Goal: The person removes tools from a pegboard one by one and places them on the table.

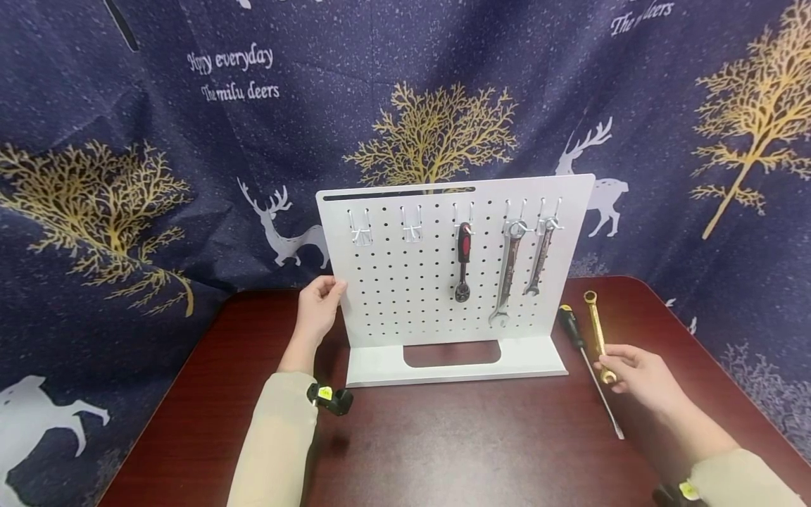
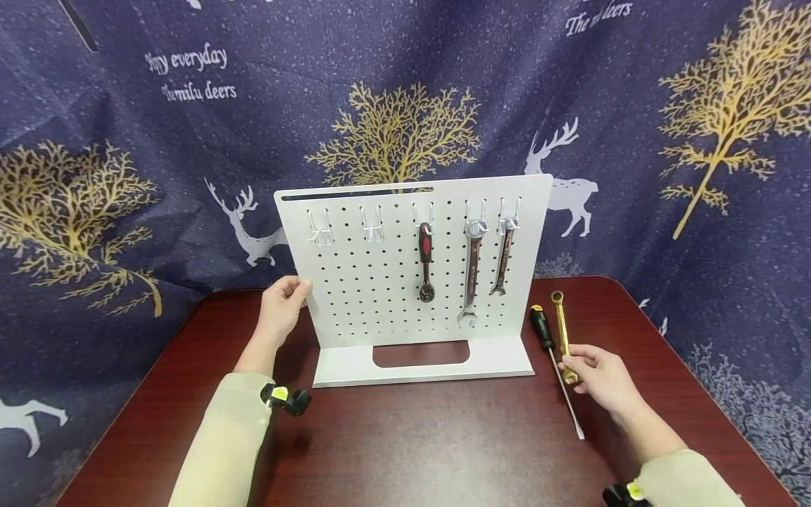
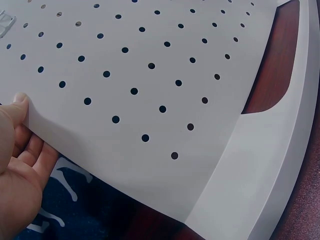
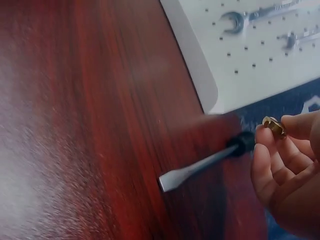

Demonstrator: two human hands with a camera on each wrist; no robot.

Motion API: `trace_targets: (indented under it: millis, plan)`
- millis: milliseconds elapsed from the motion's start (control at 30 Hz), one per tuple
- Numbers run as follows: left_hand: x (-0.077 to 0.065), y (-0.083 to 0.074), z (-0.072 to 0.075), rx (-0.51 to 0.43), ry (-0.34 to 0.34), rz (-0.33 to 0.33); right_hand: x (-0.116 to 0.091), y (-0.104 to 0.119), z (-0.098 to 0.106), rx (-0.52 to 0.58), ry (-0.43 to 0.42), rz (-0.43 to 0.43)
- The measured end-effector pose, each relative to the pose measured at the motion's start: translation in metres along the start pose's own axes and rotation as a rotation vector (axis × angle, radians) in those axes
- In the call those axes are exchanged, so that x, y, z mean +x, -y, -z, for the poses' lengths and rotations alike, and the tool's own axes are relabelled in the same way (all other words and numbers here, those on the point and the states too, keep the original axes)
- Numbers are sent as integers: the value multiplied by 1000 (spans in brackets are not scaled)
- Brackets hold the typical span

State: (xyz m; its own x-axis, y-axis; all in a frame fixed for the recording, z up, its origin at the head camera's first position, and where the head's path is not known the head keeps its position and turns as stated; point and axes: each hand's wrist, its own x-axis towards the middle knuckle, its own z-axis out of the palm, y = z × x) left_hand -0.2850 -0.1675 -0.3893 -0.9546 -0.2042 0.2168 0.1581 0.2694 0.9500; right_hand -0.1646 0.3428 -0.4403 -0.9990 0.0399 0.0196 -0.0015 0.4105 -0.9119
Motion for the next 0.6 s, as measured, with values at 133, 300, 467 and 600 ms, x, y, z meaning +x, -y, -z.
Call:
trace_targets:
  millis: [133,300,467,600]
  plan:
    - [0,0,0,-3,-4,-6,4,-7,7,-60,22,-77]
    - [1,1,-1,-11,0,-10,9,-14,13,-115,54,-139]
    - [1,1,0,-1,-6,-14,13,-17,18,-128,79,-175]
    - [1,1,0,-8,-8,-15,14,-19,20,-154,87,-186]
